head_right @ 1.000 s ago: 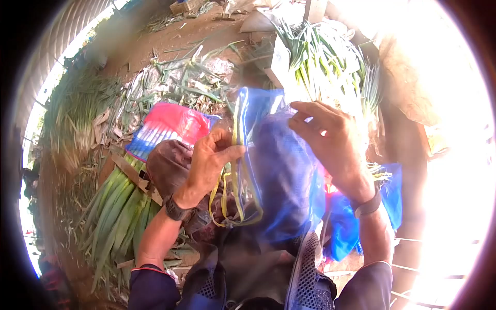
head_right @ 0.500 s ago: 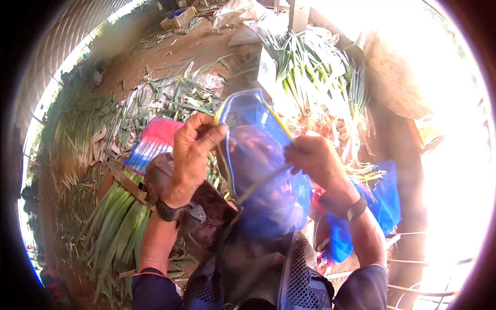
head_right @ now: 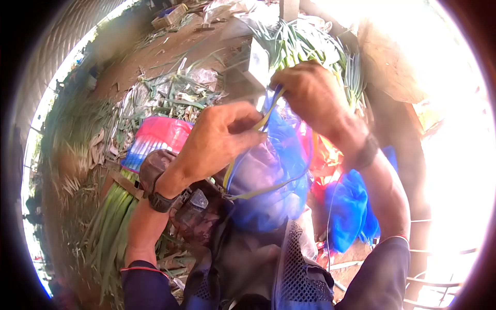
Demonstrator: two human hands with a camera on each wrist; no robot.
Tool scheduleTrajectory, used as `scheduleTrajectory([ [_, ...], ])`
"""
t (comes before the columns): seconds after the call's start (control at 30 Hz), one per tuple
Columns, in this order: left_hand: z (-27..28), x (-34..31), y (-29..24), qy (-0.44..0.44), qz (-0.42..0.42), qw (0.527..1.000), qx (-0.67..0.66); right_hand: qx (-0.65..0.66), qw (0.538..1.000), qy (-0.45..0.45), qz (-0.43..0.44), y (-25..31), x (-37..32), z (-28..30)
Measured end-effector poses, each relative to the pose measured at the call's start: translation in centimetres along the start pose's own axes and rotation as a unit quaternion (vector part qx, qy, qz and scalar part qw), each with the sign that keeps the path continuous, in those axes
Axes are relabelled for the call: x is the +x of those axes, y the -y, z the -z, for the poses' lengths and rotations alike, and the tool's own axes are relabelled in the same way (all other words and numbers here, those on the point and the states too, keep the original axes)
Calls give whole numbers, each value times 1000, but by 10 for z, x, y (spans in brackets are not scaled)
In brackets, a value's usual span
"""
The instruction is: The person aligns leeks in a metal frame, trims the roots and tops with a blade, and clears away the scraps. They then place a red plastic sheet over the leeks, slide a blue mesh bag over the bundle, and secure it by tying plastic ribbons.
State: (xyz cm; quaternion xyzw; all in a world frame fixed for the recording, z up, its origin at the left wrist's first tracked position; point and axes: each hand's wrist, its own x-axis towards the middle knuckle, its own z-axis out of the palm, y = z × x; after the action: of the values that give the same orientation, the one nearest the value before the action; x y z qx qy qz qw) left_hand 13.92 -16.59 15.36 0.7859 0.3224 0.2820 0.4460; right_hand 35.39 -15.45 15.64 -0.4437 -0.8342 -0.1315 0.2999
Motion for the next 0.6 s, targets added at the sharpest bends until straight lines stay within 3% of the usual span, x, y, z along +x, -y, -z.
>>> scheduleTrajectory([
  [0.03, 2, 4, 1, -5, 3, 1000, 1, -19, 999, -24, -41, -3, 1, 5],
  [0.1, 7, 15, 6, -10, -39, 976, 213, -9, 995, -67, -70, -9, 8, 24],
  [0.17, 12, 28, 25, -12, -48, 967, 251, -23, 993, -92, -64, -11, 14, 44],
  [0.23, 21, 40, 32, -44, -158, 891, 424, -12, 990, -137, -23, -14, 16, 59],
  [0.27, 25, 49, 25, -65, -81, 869, 484, -11, 990, -139, -22, -13, 17, 68],
  [0.3, 33, 56, 23, -67, -80, 867, 487, 24, 990, -135, -41, -12, 17, 76],
  [0.37, 57, 72, 24, -137, -176, 860, 459, 63, 987, -135, -57, -9, 15, 79],
  [0.43, 79, 95, 13, -191, -74, 873, 442, -40, 986, -131, -93, -4, 11, 78],
  [0.47, 91, 99, -2, -168, 3, 927, 334, -16, 991, -118, -58, 0, 9, 78],
  [0.5, 100, 101, -2, -174, 4, 924, 340, -13, 991, -124, -53, 3, 7, 76],
  [0.57, 114, 100, 7, -235, -4, 965, 115, 0, 998, -70, -10, 8, 0, 66],
  [0.6, 117, 97, 14, -238, -11, 967, 93, 16, 997, -73, -19, 13, -2, 61],
])
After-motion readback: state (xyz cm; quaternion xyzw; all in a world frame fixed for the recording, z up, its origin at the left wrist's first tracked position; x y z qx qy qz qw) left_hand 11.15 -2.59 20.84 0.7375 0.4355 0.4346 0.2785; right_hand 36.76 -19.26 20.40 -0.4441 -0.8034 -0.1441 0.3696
